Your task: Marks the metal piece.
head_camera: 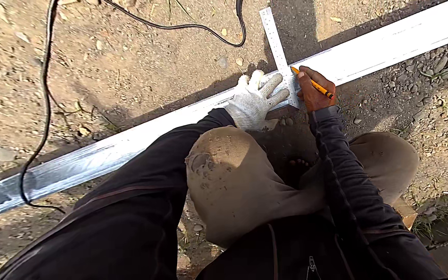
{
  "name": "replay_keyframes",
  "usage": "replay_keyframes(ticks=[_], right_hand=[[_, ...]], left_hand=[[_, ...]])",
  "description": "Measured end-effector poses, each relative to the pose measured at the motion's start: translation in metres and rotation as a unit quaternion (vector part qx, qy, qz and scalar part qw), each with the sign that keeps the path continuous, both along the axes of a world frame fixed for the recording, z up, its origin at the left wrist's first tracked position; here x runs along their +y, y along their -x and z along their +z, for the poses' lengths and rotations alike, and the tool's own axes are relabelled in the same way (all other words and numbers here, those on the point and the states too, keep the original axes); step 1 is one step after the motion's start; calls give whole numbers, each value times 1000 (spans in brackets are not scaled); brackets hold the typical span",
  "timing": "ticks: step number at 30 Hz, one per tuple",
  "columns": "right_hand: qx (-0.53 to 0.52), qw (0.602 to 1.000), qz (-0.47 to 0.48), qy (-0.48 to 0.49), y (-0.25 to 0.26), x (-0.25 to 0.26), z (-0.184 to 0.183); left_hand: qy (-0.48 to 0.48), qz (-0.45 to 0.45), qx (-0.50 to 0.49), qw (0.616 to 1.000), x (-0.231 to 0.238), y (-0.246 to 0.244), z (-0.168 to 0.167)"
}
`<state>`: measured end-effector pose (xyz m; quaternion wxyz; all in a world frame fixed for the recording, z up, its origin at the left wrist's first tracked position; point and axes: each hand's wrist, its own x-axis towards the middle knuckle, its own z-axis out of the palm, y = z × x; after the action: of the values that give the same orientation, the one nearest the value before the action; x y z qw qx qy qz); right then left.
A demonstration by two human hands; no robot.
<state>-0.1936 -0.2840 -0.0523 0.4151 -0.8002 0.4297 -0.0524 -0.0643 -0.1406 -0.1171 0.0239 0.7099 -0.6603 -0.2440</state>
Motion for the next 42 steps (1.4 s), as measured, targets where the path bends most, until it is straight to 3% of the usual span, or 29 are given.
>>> replay_keyframes(ticks=[1,3,9,14,19,25,32,34,36,37,39,40,42], right_hand=[[-113,993,-24,-33,13,-4,-35],[-139,982,-41,-117,18,-11,-51],[-97,991,-2,-88,23,-10,-42],[-49,993,-25,-101,36,-9,-33],[-77,991,-8,-109,15,-15,-41],[-70,997,41,-3,32,-6,-34],[-79,996,33,-38,17,-13,-39],[-37,998,51,-22,28,-11,-29],[96,991,93,-21,38,-10,-6],[199,972,119,-39,40,-11,11],[395,896,175,-102,36,-18,32],[411,888,174,-111,40,-20,32],[299,946,100,-73,49,-20,27]], left_hand=[[3,0,-1,1000,0,1,1],[4,2,0,1000,1,2,0],[7,2,5,1000,-1,2,2],[6,0,7,1000,0,1,2],[10,5,3,1000,-1,2,-1],[-9,5,4,1000,-3,3,4],[-11,1,2,1000,-3,3,7],[-13,2,1,1000,-4,4,6],[-19,2,-1,1000,-4,4,6],[-20,1,-2,1000,-4,4,8],[-21,-2,-2,1000,-4,3,11],[-24,-4,-2,1000,-4,4,12],[-20,-4,-1,1000,-4,4,12]])
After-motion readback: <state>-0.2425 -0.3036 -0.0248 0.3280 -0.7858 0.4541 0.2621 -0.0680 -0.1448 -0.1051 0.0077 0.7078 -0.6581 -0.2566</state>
